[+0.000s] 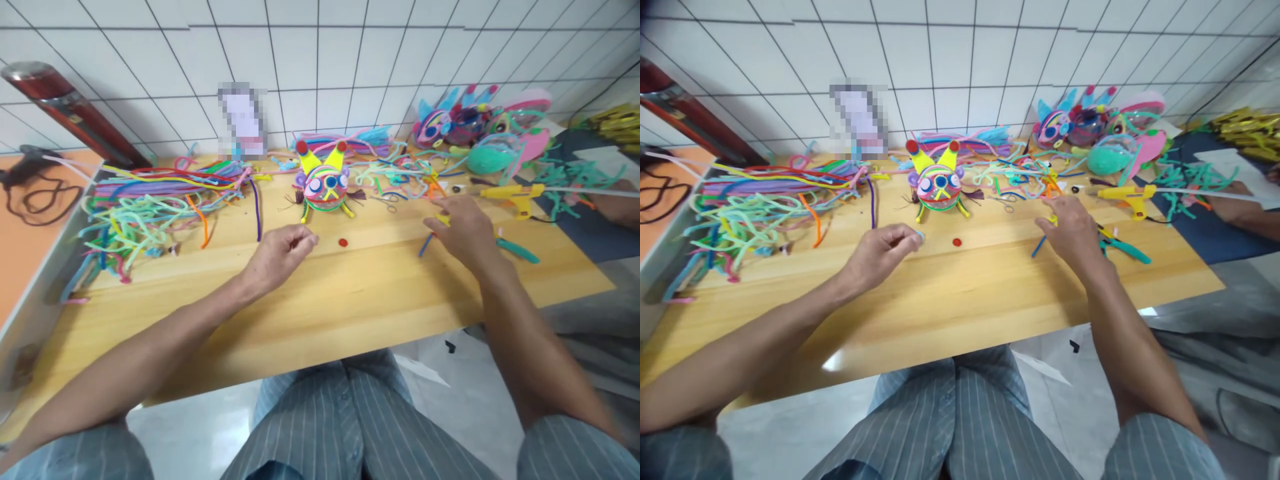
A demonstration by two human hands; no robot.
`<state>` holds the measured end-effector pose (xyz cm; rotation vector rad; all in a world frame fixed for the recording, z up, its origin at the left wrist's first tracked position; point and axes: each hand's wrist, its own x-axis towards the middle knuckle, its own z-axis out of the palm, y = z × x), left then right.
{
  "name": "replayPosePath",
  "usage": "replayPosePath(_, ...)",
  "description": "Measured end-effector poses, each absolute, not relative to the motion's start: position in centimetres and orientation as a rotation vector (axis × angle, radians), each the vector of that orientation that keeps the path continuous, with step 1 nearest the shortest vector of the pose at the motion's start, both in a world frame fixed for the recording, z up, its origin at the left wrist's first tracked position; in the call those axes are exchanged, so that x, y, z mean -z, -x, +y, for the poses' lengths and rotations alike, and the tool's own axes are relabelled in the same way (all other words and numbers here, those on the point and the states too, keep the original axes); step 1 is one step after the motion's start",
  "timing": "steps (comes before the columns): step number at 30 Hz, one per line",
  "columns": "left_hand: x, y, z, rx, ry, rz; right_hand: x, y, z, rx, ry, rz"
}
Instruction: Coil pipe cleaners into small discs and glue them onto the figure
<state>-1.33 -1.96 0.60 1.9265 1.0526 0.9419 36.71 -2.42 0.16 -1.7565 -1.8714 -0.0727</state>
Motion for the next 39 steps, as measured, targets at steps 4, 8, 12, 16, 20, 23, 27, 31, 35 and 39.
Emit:
replayPosePath(4,1.6,0.0,-2.3,-0.723,-2.163,1.045,0.7,-33.2,-2.6,-0.058,1.587,-2.004)
replayPosePath(8,3.0,-1.4,-2.0,-0.669,-2.222,1.036,1.2,-28.1,-1.8,-0.204,1.332,-2.289)
replayPosePath(12,3.5,-2.1,-1.5,-0.661,-2.246,1.054,2.3,-26.0,0.1,-0.266,1.164,-2.534)
replayPosePath(16,3.9,-2.5,-1.3,-0.709,-2.258,1.047,3.6,-25.8,1.2,-0.29,1.131,-2.644)
replayPosePath(20,4.5,-2.6,-1.1,-0.84,-2.207,1.046,4.2,-25.8,1.4,-0.338,1.097,-2.561)
replayPosePath(23,4.8,-2.6,-1.1,-0.956,-2.13,1.06,4.2,-25.7,1.2,-0.446,1.06,-2.438)
replayPosePath(27,5.1,-2.9,-1.2,-0.944,-1.901,1.044,3.6,-25.2,0.5,-0.675,1.077,-2.247)
replayPosePath(31,4.9,-3.1,-1.0,-0.928,-1.509,0.97,3.0,-24.5,-0.4,-0.87,1.129,-2.052)
replayPosePath(35,4.2,-3.3,-0.8,-0.994,-1.208,0.97,2.9,-24.0,-1.1,-0.946,1.078,-1.879)
replayPosePath(39,3.7,-3.5,-1.1,-0.971,-1.096,0.957,3.1,-23.6,-1.5,-0.864,1.035,-1.855)
